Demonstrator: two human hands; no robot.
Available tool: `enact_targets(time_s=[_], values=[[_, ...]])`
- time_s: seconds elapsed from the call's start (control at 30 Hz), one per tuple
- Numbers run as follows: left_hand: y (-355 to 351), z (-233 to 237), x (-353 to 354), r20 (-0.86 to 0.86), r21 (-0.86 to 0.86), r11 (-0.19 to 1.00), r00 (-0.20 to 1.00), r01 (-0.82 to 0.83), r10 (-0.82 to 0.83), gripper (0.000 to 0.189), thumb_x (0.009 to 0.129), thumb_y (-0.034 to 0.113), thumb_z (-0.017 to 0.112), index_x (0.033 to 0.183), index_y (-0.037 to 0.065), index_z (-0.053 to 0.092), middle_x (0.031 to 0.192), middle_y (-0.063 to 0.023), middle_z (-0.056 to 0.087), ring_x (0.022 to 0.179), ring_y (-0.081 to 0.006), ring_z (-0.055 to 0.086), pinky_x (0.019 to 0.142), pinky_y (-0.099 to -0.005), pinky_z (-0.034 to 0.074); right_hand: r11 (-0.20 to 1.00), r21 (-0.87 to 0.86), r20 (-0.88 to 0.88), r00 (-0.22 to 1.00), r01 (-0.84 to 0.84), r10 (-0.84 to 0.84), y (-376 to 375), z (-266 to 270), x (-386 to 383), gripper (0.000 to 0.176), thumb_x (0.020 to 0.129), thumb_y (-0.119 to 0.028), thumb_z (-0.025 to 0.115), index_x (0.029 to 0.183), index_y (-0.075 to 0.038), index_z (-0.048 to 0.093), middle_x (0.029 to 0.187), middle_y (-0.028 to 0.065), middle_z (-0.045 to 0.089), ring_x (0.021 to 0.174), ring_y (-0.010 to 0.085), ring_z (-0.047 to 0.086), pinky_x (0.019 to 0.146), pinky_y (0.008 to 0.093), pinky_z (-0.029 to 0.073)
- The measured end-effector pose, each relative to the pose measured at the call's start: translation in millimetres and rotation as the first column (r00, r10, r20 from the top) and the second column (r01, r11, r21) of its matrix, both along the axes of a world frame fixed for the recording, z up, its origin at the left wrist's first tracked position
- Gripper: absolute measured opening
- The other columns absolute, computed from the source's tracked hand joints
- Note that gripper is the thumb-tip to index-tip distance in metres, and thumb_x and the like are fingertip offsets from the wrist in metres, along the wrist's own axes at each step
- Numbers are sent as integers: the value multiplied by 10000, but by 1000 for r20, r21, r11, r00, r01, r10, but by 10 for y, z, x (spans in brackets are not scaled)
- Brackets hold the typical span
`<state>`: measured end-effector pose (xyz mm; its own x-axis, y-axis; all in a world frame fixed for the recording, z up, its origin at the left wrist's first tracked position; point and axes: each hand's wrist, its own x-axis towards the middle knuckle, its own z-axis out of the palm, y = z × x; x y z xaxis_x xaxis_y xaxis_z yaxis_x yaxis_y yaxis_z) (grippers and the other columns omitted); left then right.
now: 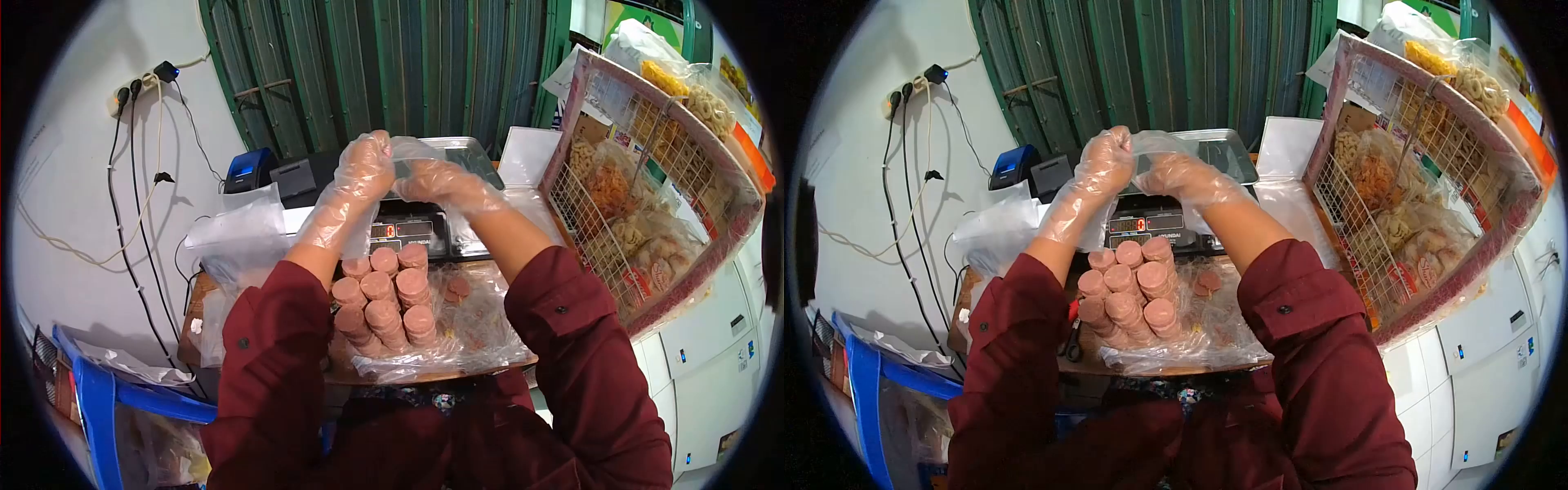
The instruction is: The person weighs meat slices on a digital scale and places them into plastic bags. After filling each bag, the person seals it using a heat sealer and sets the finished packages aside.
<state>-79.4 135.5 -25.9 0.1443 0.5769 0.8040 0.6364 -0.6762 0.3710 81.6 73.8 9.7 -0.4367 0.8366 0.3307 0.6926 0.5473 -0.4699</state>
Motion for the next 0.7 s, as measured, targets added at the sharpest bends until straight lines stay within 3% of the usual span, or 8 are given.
enact_targets(time_s=[0.23, 0.3, 0.33, 0.4, 0.5, 0.57, 0.63, 0.7], values=[[18, 23, 5, -118, -183, 981, 990, 58, -81, 71, 780, -12, 544, 763, 45, 506, 638, -182, 529, 606, -324, 574, 596, -451, 453, 993, -33, 333, 938, 117, -100, 1090, -556, 208, 468, 690, -117, 781, 1137, -33, 671, 1138, 226, 681, 1052, 373, 662, 931, 424, 517], [116, 3, 18, -117, -210, 977, 991, 46, -71, 76, 782, -11, 547, 762, 48, 504, 625, -158, 532, 582, -278, 588, 574, -438, 457, 989, -116, -207, 976, -88, 62, 1326, -768, 306, 282, 928, -241, 551, 1086, -23, 631, 903, 57, 612, 805, 204, 597, 626, 384, 480], [162, -19, 18, -78, -318, 947, 995, 34, -62, 90, 780, -17, 554, 763, 53, 500, 620, -118, 524, 554, -229, 579, 536, -411, 457, 989, -122, -205, 977, -84, 58, 1297, -790, 288, 282, 928, -241, 551, 1086, -23, 631, 903, 57, 612, 805, 204, 597, 626, 384, 480], [187, -43, 10, -43, -433, 901, 998, 30, -54, 103, 778, -23, 560, 764, 57, 496, 614, -78, 517, 526, -180, 570, 497, -384, 456, 930, -360, -501, 827, 69, -255, 1244, -900, 235, 226, 936, -261, 564, 984, -50, 631, 820, 20, 540, 741, 150, 540, 547, 384, 420], [172, -25, -3, 42, -644, 763, 998, 60, -43, 51, 810, 5, 582, 824, 50, 562, 684, -153, 630, 641, -279, 702, 572, -406, 531, 984, 130, -321, 934, -120, 156, 1248, -1044, 342, 281, 932, -281, 583, 1060, -39, 646, 844, 36, 577, 734, 137, 556, 557, 363, 447], [179, -42, 10, 143, -640, 752, 986, 156, -82, 169, 746, -61, 582, 783, 69, 480, 620, -30, 509, 506, -161, 596, 453, -334, 474, 986, 114, -475, 865, -123, 162, 1382, -1142, 314, 288, 905, -294, 622, 1021, -35, 672, 871, 46, 624, 727, 129, 563, 546, 354, 443], [215, -60, 26, 141, -622, 761, 983, 183, -121, 180, 739, -63, 590, 777, 69, 473, 621, -32, 510, 503, -155, 596, 451, -334, 477, 946, -144, 359, 906, 292, -225, 1086, -631, 85, 291, 877, -318, 651, 974, -49, 706, 916, 64, 667, 774, 147, 580, 555, 315, 436], [200, -55, 86, 180, -619, 749, 970, 239, -161, 183, 748, -50, 600, 773, 75, 468, 620, -29, 504, 497, -146, 584, 435, -338, 470, 937, -173, 372, 901, 304, -224, 1024, -540, -20, 306, 826, -259, 672, 1034, -36, 694, 1000, 134, 683, 882, 226, 633, 669, 362, 495]])
